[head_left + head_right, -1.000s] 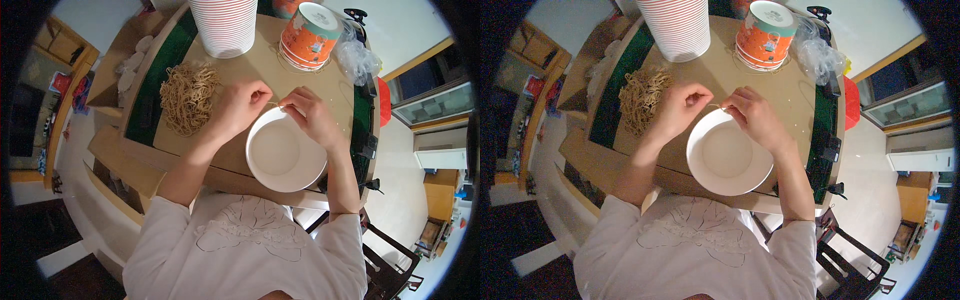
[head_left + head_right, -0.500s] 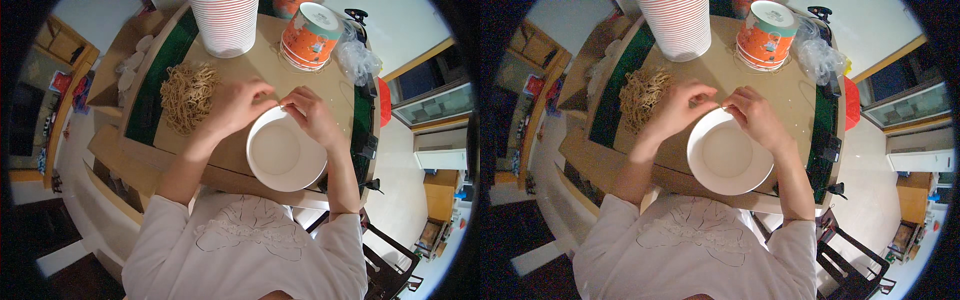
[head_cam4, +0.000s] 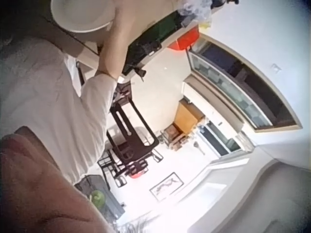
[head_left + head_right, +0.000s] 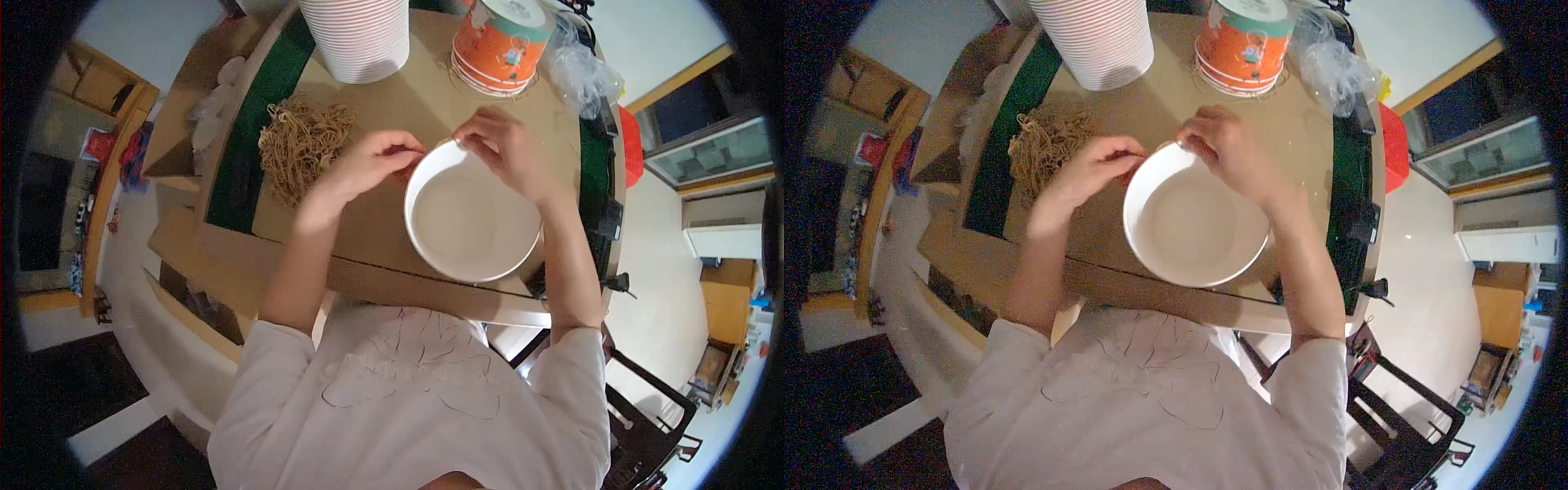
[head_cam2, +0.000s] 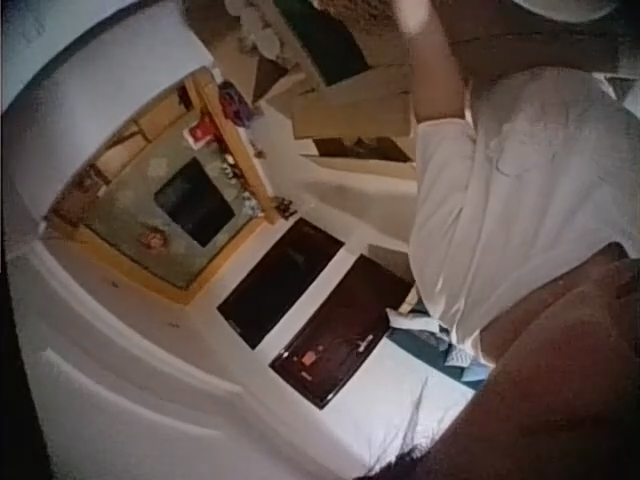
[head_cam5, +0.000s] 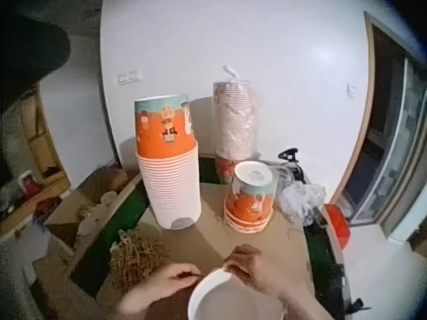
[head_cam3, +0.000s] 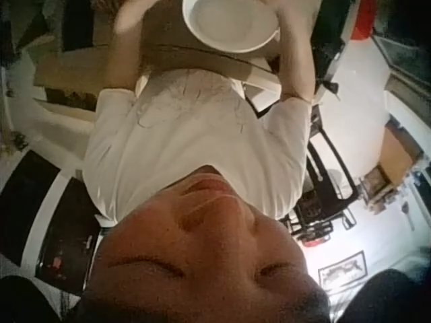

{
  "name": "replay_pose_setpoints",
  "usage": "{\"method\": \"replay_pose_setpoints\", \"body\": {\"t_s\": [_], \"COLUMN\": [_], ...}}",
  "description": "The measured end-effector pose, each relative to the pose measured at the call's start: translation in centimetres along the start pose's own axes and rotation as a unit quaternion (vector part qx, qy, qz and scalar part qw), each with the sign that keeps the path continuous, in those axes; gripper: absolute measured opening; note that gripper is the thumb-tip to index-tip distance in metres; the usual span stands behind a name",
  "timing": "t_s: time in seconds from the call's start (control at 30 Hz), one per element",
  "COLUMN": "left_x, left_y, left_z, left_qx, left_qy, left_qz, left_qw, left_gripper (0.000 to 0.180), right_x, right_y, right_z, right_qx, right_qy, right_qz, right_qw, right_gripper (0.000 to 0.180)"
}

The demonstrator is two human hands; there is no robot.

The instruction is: The recorder is tying thin elastic bands or strings around the rims of paper cups and stacking them on a table.

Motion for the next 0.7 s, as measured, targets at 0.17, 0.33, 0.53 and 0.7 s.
{"method": "replay_pose_setpoints", "body": {"t_s": [0.17,0.33,0.53,0.7], "left_x": [-2.7,0.9,1.6,0.3], "left_y": [-1.0,-0.2,4.9,7.3], "left_z": [6.9,12.3,14.5,13.1], "left_qx": [0.040,0.128,0.148,0.209], "left_qy": [-0.091,-0.117,-0.014,0.021], "left_qz": [0.049,0.206,0.465,0.467], "left_qw": [0.994,0.963,0.873,0.859], "left_gripper": [0.014,0.016,0.025,0.028], "right_x": [-1.2,0.1,14.0,16.6], "right_y": [-0.3,-1.0,-0.3,8.2], "right_z": [-0.2,-0.2,5.4,8.3], "right_qx": [-0.003,-0.093,-0.097,-0.062], "right_qy": [0.032,0.018,0.109,0.261], "right_qz": [0.003,0.047,-0.157,-0.414], "right_qw": [0.999,0.994,0.977,0.870], "right_gripper": [0.007,0.012,0.019,0.018]}}
Point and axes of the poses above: each hand's wrist, its own z-axis away from the middle knuckle, its own y-axis out of the palm, x = y × z, the point moved 1 cm from there along -z, towards the middle knuckle, and after that the axes turned 13 degrees about -y, right-handed, at the moved point
